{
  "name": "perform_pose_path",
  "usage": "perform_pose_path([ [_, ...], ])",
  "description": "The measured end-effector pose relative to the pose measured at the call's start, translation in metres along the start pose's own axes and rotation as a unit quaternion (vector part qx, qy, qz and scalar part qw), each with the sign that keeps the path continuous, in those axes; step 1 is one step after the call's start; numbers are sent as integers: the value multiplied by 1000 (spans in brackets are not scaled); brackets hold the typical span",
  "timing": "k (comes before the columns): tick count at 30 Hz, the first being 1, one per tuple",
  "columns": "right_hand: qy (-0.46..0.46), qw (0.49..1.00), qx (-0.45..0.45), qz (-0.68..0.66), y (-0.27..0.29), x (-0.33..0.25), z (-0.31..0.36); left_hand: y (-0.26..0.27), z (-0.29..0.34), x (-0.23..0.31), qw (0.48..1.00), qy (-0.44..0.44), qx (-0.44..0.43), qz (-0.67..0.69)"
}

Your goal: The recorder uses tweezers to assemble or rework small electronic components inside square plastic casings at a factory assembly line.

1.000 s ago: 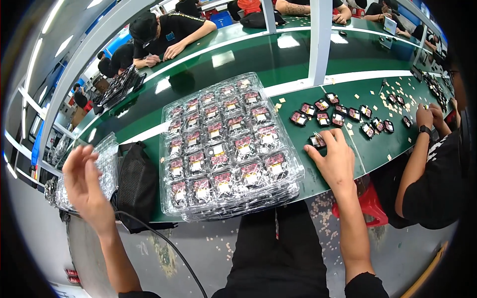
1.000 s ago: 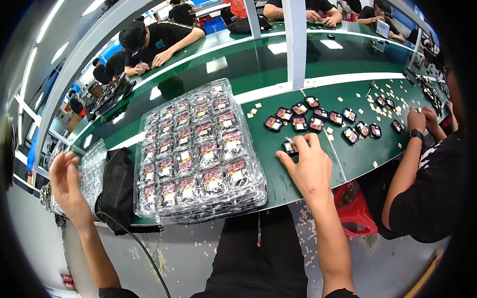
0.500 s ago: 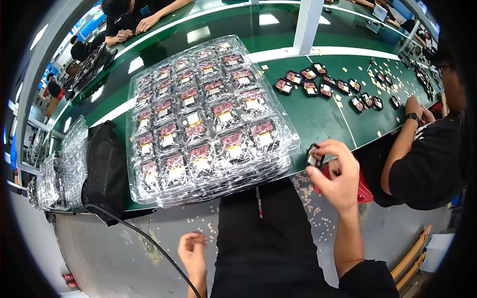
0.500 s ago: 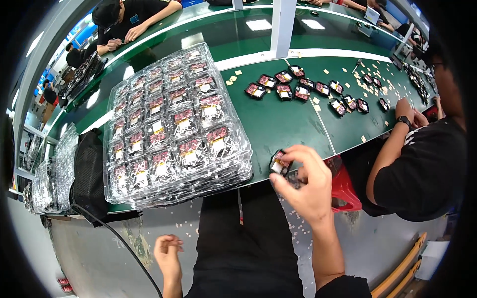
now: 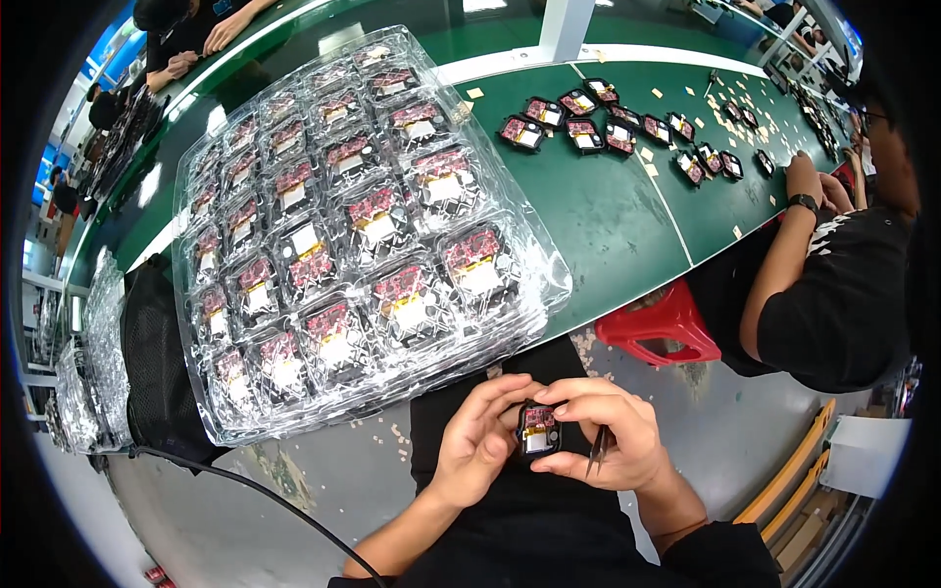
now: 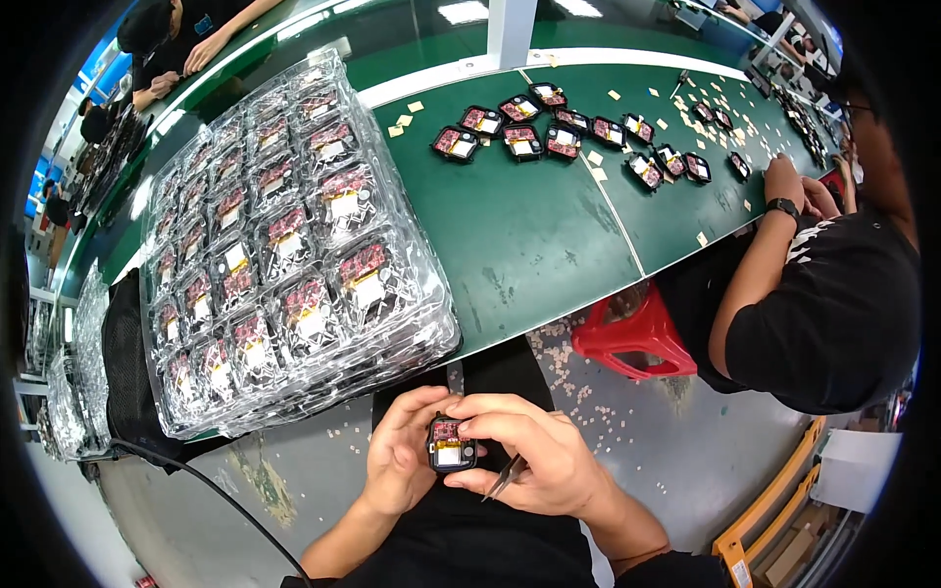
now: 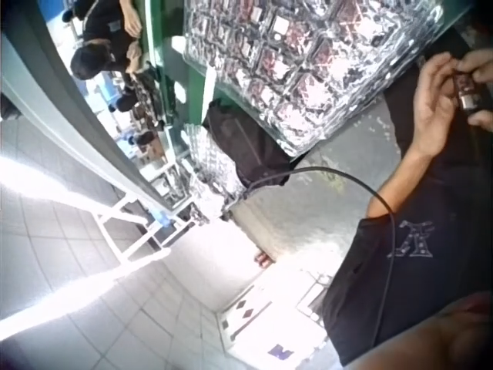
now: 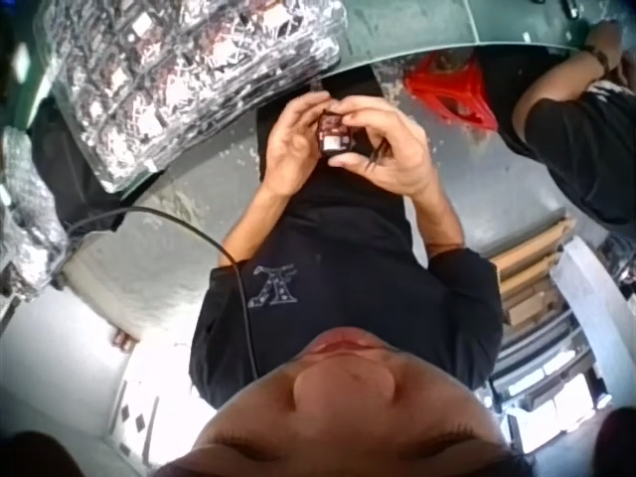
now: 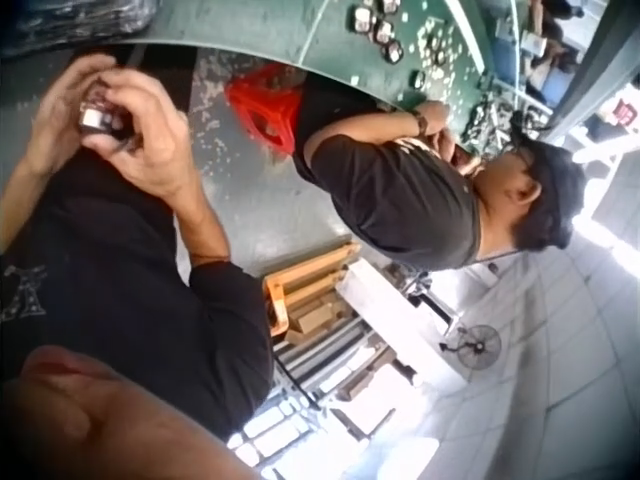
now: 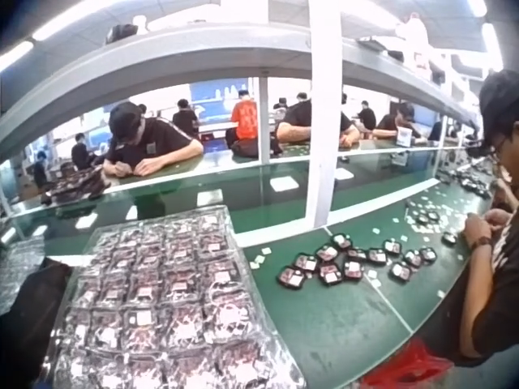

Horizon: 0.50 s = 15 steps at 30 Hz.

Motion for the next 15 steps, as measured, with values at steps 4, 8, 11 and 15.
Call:
perform_pose_path([
  [4,-107,987,23,-115,-10,13,3,-2,9,13,831,-302,28,-466],
  [8,-210,932,43,-293,-33,23,14,-9,11,17,728,-359,92,-576],
  [11,-238,912,34,-332,-44,19,13,-7,16,18,701,-382,110,-592],
  [15,-242,905,44,-348,-47,18,10,-12,14,21,676,-395,117,-611],
])
Point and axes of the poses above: each hand's wrist, its own z-axis away from the middle knuckle, its own y-axis out of the back of the hand, x = y × z, the point moved 3 cm from there along -z, towards the middle knuckle, and after that the axes turned 2 degrees about -x, right-handed, at the moved point
